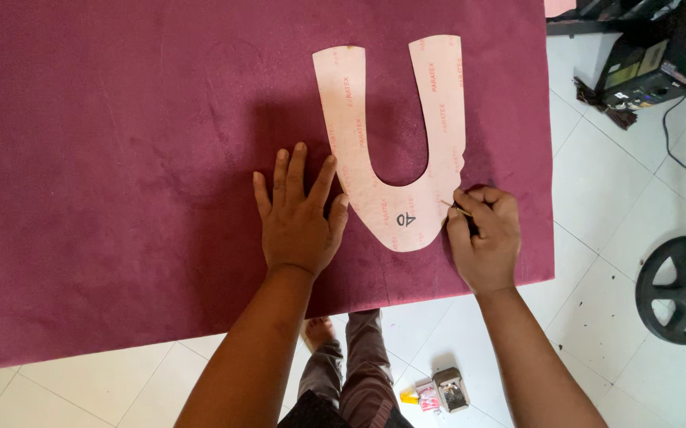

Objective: The person places a U-shaped paper pattern on a large piece of maroon fabric and traces its outline with a small stick. The person repeats this process for a second pattern, carefully following the curves to mark the fabric for cutting.

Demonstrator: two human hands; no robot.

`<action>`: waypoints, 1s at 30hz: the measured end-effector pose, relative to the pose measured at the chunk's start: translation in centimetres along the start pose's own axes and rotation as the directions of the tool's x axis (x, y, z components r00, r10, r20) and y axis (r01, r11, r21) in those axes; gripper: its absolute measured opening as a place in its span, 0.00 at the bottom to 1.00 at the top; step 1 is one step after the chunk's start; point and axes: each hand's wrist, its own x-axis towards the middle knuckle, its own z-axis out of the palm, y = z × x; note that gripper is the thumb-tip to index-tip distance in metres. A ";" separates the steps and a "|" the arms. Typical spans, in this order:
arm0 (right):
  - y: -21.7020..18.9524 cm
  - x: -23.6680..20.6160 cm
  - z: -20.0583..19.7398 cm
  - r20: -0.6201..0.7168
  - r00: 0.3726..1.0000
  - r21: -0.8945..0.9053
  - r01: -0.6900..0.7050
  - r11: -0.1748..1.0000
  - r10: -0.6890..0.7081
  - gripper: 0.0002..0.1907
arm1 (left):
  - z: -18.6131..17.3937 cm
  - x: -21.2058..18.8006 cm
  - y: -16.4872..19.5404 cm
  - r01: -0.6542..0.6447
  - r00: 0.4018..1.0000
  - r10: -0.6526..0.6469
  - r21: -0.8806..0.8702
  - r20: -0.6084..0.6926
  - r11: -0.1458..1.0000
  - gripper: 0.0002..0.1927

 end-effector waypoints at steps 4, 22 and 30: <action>-0.2 0.1 0.1 -0.003 1.000 0.017 -0.005 1.000 0.006 0.11 | -0.1 0.0 0.0 -0.002 1.000 0.002 -0.003 -0.018 1.000 0.27; -0.4 0.0 0.5 0.018 0.999 -0.065 0.047 0.997 -0.046 0.10 | -0.7 0.0 -0.5 0.009 1.000 -0.009 -0.030 0.019 1.000 0.29; -0.8 0.1 0.6 0.034 0.999 -0.077 -0.008 0.997 0.010 0.10 | -0.7 0.0 -0.5 0.012 1.000 -0.011 -0.025 0.026 1.000 0.31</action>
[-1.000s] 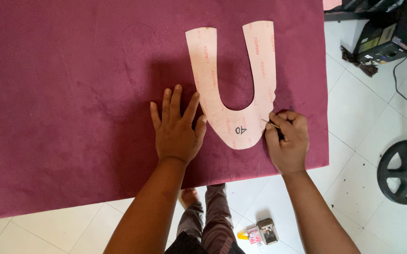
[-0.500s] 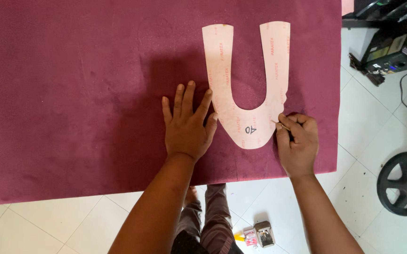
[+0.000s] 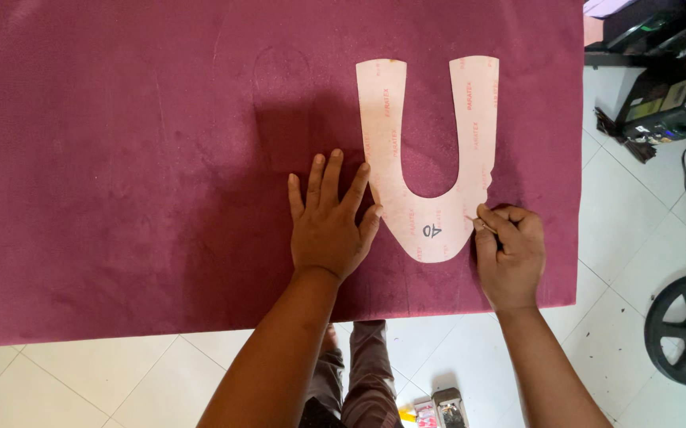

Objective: The person places a U-shaped paper pattern on a large piece of maroon fabric and traces its outline with a small stick. The person repeats this process for a second pattern, carefully following the curves to mark the fabric for cutting.

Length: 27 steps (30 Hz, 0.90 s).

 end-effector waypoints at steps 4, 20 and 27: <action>-0.1 0.0 0.0 -0.005 1.000 0.024 -0.016 1.000 0.016 0.10 | 0.0 0.0 0.0 -0.006 1.000 0.006 0.000 -0.014 1.000 0.31; 1.0 -0.2 0.2 -0.072 0.997 0.028 -0.021 0.999 0.023 0.12 | -0.2 0.0 0.7 -0.021 1.000 0.022 0.012 -0.022 1.000 0.30; 0.0 0.3 -0.3 -0.024 1.000 0.000 -0.017 1.000 0.017 0.12 | -0.2 0.1 0.6 -0.010 1.000 0.010 0.004 -0.002 1.000 0.31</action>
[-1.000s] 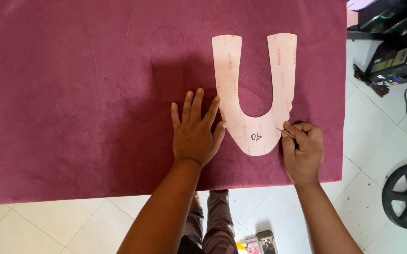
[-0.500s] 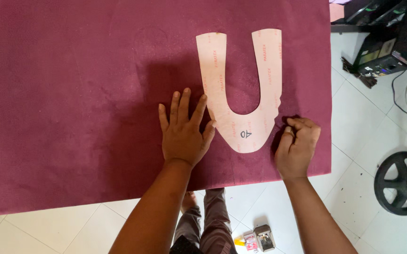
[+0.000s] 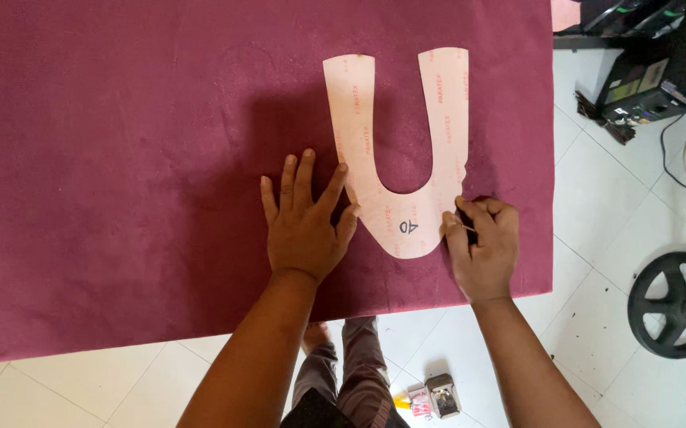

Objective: The person places a U-shaped paper pattern on a large piece of maroon fabric and traces its outline with a small stick. The person repeats this process for a second pattern, carefully following the curves to mark the fabric for cutting.

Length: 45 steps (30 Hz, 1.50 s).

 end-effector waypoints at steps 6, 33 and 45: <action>-0.2 -0.1 0.3 0.002 1.000 -0.005 0.015 1.000 -0.015 0.17 | 0.4 -0.1 -0.5 0.008 1.000 -0.008 0.008 -0.010 1.000 0.33; -2.8 0.6 3.2 0.179 0.935 -0.035 0.318 0.948 -0.307 0.17 | 1.3 -1.0 -1.6 0.009 0.999 -0.011 -0.066 -0.035 0.998 0.31; -3.2 1.0 2.7 0.186 0.926 0.024 0.331 0.943 -0.330 0.16 | 0.8 -0.9 -1.4 0.024 1.000 -0.025 -0.068 -0.008 0.997 0.31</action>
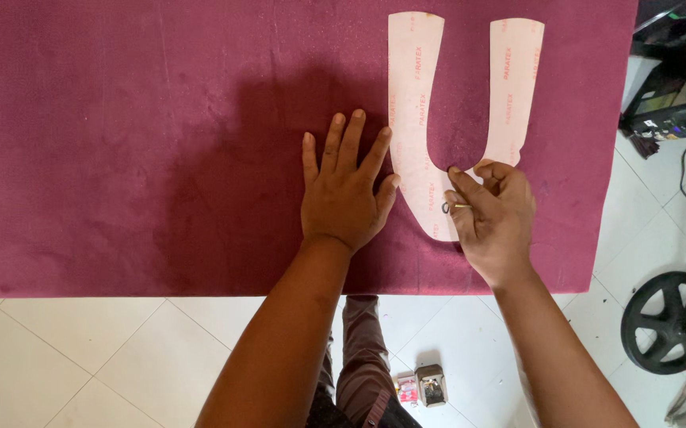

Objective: The person places a U-shaped paper pattern on a large piece of maroon fabric and traces its outline with a small stick. The person repeats this process for a second pattern, carefully following the curves to mark the fabric for cutting.

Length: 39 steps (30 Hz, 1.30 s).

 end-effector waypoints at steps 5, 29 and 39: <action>-0.1 0.4 -0.4 0.018 1.000 0.033 0.012 0.999 -0.012 0.16 | -0.1 -0.1 0.1 -0.015 1.000 0.014 -0.006 -0.021 1.000 0.31; 8.1 9.2 -4.9 0.215 0.867 0.279 -0.496 0.823 0.450 0.27 | -2.8 2.8 2.4 0.049 0.996 -0.055 0.081 0.073 0.996 0.32; 9.0 9.4 -6.2 0.229 0.899 0.177 -0.416 0.892 0.374 0.28 | -2.9 3.0 3.1 0.065 0.992 -0.075 0.104 0.097 0.992 0.32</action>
